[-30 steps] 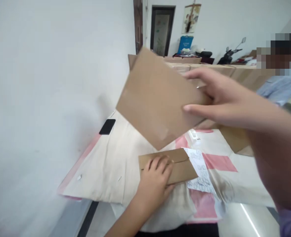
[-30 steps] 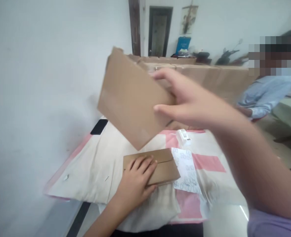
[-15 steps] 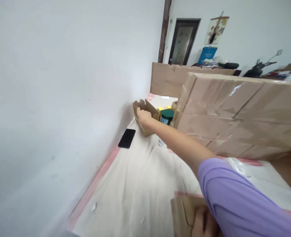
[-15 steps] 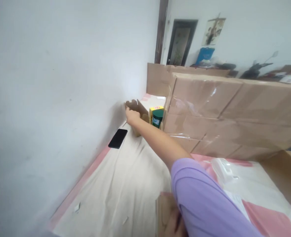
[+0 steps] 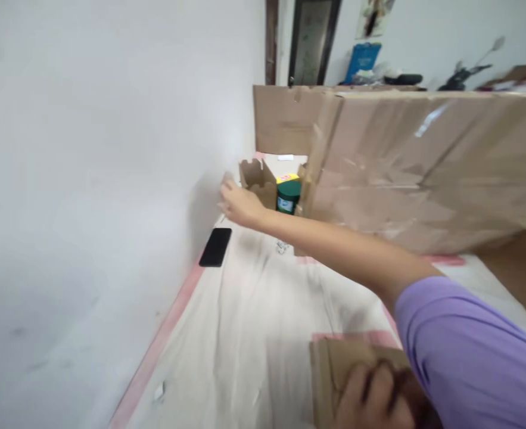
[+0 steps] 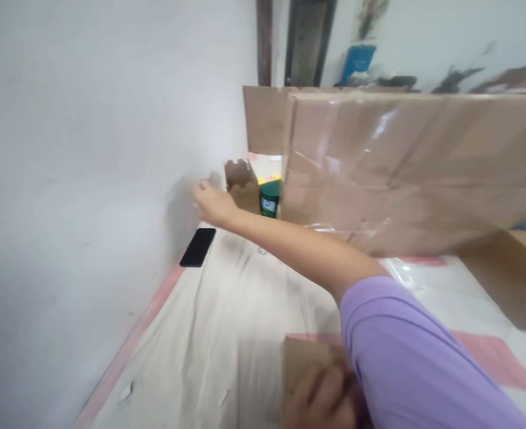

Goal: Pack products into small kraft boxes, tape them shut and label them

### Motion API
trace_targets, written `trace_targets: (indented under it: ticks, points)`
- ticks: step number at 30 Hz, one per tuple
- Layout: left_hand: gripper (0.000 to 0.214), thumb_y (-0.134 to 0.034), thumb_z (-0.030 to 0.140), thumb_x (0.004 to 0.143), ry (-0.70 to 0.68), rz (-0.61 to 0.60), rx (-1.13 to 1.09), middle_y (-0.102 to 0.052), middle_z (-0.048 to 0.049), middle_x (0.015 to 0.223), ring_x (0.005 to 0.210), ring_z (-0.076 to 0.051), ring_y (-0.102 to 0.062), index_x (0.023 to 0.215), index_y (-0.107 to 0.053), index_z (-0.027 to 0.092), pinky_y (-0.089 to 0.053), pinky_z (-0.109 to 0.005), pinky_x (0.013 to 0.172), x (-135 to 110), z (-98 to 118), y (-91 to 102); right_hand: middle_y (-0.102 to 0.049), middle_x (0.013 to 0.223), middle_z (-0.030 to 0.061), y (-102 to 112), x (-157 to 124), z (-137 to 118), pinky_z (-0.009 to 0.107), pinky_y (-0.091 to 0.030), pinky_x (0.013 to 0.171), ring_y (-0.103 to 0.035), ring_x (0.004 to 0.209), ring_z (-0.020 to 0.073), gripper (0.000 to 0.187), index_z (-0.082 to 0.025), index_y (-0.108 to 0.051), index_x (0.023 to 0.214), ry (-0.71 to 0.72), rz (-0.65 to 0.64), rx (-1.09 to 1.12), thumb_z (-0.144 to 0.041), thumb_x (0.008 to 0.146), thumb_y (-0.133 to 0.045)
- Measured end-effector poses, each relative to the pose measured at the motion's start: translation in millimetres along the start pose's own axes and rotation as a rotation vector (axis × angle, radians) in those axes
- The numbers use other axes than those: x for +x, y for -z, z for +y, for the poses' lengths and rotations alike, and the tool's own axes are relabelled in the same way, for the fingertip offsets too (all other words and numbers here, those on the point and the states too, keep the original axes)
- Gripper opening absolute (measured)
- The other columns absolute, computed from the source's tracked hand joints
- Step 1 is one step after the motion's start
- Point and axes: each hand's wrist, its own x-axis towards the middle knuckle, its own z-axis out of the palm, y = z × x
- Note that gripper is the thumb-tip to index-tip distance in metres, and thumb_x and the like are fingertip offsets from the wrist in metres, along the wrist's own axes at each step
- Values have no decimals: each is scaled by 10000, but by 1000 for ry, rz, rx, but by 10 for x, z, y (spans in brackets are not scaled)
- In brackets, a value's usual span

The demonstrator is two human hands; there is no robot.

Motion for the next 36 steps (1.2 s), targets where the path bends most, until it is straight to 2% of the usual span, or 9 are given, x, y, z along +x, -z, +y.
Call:
trace_targets:
  ticks: [5, 8, 12, 16, 22, 26, 30, 33, 36]
  points:
    - [612, -583, 569, 924, -295, 62, 555, -574, -2, 1514, 1320, -304, -546, 1450, -536, 259, -466, -464, 1045, -242, 214, 313, -534, 1389, 148, 607, -1394, -158, 374, -525, 738, -624, 986, 236, 189, -164, -532, 1187, 472, -130, 67, -175, 1021, -442]
    - [634, -626, 576, 907, -168, 64, 635, -546, 5, 1539, 1330, -304, -519, 1460, -521, 285, -431, -477, 1067, -228, 367, 360, -595, 1299, 144, 1041, -2342, 11, 392, -536, 778, -634, 992, 243, 187, -154, -545, 1164, 257, -136, 311, -150, 986, -488]
    - [668, -685, 496, 892, -30, 72, 670, -541, -52, 1537, 1361, -350, -484, 1488, -492, 265, -404, -539, 1076, -140, 509, 287, -646, 1087, 55, 1351, -3384, 261, 346, -542, 754, -654, 866, 180, 108, -215, -552, 1098, -218, 53, 1009, -251, 1009, -504]
    - [476, -704, 433, 898, -47, 111, 501, -639, -62, 1397, 1286, -322, -555, 1343, -615, 291, -414, -533, 1064, -84, 624, 357, -584, 1171, 38, 1420, -4069, 178, 341, -527, 811, -635, 886, 154, 102, -240, -545, 1007, -327, 250, 1297, -294, 969, -623]
    - [271, -670, 340, 934, -97, 388, 52, -656, -34, 990, 944, -181, -648, 1189, -668, 249, -521, -336, 860, -13, 1003, 582, -556, 1165, 70, 1407, -4411, -115, 350, -493, 845, -581, 1009, 198, 27, -238, -556, 999, -147, 337, 1104, -235, 981, -575]
    - [35, -709, 263, 907, -172, 484, 183, -614, -15, 883, 870, -161, -614, 923, -723, 235, -504, -307, 801, 21, 1186, 547, -584, 1145, 67, 1392, -4391, -220, 383, -488, 868, -569, 1005, 213, 48, -243, -538, 996, -117, 370, 908, -210, 969, -560]
    - [102, -715, 144, 882, -448, 690, 471, -586, -11, 837, 877, -173, -542, 907, -709, 243, -485, -334, 802, -84, 1167, 345, -621, 1045, 65, 1410, -4371, -326, 445, -479, 918, -569, 1041, 261, 53, -241, -565, 969, -283, 467, 646, -215, 926, -584]
    - [135, -682, 104, 883, -558, 829, 484, -559, -16, 840, 867, -182, -522, 935, -677, 228, -486, -353, 770, -250, 1146, 256, -601, 1297, 159, 1367, -4370, -322, 527, -461, 1003, -528, 1226, 352, 403, -195, -563, 1259, -410, 478, 421, -339, 893, -651]
    - [96, -675, 142, 899, -503, 920, 413, -534, -11, 831, 839, -180, -524, 902, -658, 237, -483, -354, 739, -394, 1181, 348, -509, 1511, 182, 1238, -4378, -232, 635, -312, 1147, -390, 1421, 420, 680, -156, -411, 1518, -423, 378, 170, -407, 925, -628]
